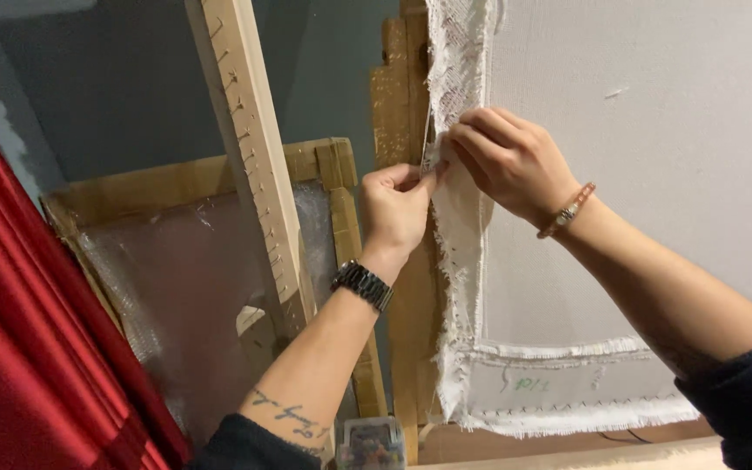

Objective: Stretching and securing rug canvas onto a wooden tufting frame by pressing the fabric onto pins

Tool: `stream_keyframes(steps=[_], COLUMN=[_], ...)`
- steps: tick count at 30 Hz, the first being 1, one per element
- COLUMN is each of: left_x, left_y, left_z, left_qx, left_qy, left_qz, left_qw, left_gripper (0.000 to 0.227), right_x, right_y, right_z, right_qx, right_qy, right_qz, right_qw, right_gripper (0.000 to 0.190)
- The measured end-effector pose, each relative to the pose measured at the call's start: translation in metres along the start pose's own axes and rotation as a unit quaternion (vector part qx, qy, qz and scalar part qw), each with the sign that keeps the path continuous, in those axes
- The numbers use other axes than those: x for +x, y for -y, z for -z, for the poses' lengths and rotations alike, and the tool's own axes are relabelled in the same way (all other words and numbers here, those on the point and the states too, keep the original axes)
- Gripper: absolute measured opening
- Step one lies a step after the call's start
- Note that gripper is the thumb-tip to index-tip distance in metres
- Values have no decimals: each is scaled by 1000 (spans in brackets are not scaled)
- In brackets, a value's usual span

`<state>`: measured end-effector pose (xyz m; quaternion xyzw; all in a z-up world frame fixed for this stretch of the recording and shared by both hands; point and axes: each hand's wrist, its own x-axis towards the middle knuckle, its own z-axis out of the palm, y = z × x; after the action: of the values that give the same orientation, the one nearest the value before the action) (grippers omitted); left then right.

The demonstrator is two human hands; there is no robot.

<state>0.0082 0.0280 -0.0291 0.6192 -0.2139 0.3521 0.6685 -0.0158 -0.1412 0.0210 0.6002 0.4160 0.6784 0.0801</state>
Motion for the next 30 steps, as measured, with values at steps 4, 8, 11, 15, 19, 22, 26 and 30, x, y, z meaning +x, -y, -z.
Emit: stream_keyframes(steps=[4,8,11,15,19,22,26,30], left_x=[5,1,1,1,4,5,11,5], left_y=[15,13,13,6,16,14,23,8], left_z=[-10,-13,-11,-4,-2,-7,-10,1], left_qx=[3,-22,-10,-24,11,6,9,-3], left_qy=[-1,-8,-10,-13,-7,-7,-3,13], left_qz=[-18,-25,-17,-7,-5,-67,-71,-77], left_qw=[1000,999,1000,1000,1000,998,997,997], left_gripper=[18,17,13,10,15,21,16,20], right_x=[1,2,1,5,-5,-8,-17,-36], right_y=[0,0,0,3,-4,-8,-1,11], right_z=[1,3,4,8,0,6,19,16], right_qx=[13,25,35,38,19,52,129,161], right_qy=[6,6,10,21,12,9,16,38], right_qz=[0,-15,-17,-18,-14,-9,-52,-57], right_qw=[1000,1000,999,999,1000,999,990,985], right_gripper=[5,4,4,5,4,7,9,9])
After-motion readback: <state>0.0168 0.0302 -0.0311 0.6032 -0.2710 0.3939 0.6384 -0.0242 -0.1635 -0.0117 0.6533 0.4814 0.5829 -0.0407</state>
